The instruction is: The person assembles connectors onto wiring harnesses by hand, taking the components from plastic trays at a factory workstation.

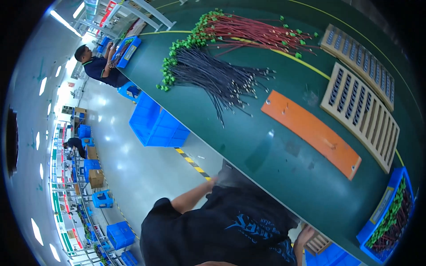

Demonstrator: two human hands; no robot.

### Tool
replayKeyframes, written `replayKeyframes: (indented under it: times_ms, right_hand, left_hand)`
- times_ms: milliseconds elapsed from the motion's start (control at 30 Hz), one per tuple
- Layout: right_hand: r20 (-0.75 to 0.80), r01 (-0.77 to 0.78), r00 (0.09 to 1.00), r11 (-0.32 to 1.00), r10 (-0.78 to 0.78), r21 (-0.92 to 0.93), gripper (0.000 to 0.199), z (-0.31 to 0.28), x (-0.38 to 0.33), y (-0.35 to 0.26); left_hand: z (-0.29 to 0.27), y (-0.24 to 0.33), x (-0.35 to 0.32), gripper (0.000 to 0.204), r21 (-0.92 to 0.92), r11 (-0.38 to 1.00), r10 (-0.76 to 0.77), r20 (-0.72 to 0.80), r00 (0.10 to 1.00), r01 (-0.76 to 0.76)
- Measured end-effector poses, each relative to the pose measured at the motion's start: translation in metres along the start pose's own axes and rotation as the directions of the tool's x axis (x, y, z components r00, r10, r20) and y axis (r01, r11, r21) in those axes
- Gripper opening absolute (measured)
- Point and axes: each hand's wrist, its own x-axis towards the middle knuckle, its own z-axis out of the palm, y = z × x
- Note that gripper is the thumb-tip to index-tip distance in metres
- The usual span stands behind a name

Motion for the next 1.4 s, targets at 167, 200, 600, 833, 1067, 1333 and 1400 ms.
replayKeyframes:
  times_ms: [167, 200, 600, 833, 1067, 1333, 1400]
  right_hand:
    - [0.013, 0.03, 0.999, 0.999, -0.03, -0.036, 0.016, 0.155, 0.101, -0.112]
    - [0.035, 0.05, 0.998, 0.997, -0.048, -0.058, 0.016, 0.157, 0.129, -0.118]
    - [0.334, 0.26, 0.925, 0.943, -0.18, -0.21, 0.016, 0.167, 0.246, -0.18]
    - [0.476, 0.375, 0.853, 0.886, -0.214, -0.272, 0.02, 0.164, 0.295, -0.208]
    - [0.635, 0.486, 0.743, 0.823, -0.212, -0.295, 0.024, 0.169, 0.319, -0.247]
    - [0.744, 0.293, 0.647, 0.847, 0.165, -0.443, 0.03, 0.096, 0.131, -0.216]
    - [0.698, 0.129, 0.63, 0.841, 0.341, -0.526, 0.031, 0.076, 0.048, -0.174]
  left_hand:
    - [0.06, 0.134, -0.048, 0.03, 0.065, 0.987, 0.147, 0.031, 0.989, -0.149]
    - [0.07, 0.149, -0.044, 0.03, 0.064, 0.984, 0.165, 0.036, 0.986, -0.167]
    - [0.061, 0.174, -0.066, 0.03, 0.102, 0.912, 0.398, 0.011, 0.917, -0.397]
    - [0.057, 0.166, -0.077, 0.03, 0.124, 0.829, 0.549, 0.004, 0.836, -0.545]
    - [0.014, 0.153, -0.095, 0.03, 0.167, 0.736, 0.668, -0.028, 0.743, -0.655]
    - [-0.015, 0.101, -0.099, 0.03, 0.335, 0.599, 0.671, 0.287, 0.684, -0.728]
    - [0.011, 0.123, -0.085, 0.03, 0.348, 0.513, 0.62, 0.482, 0.62, -0.784]
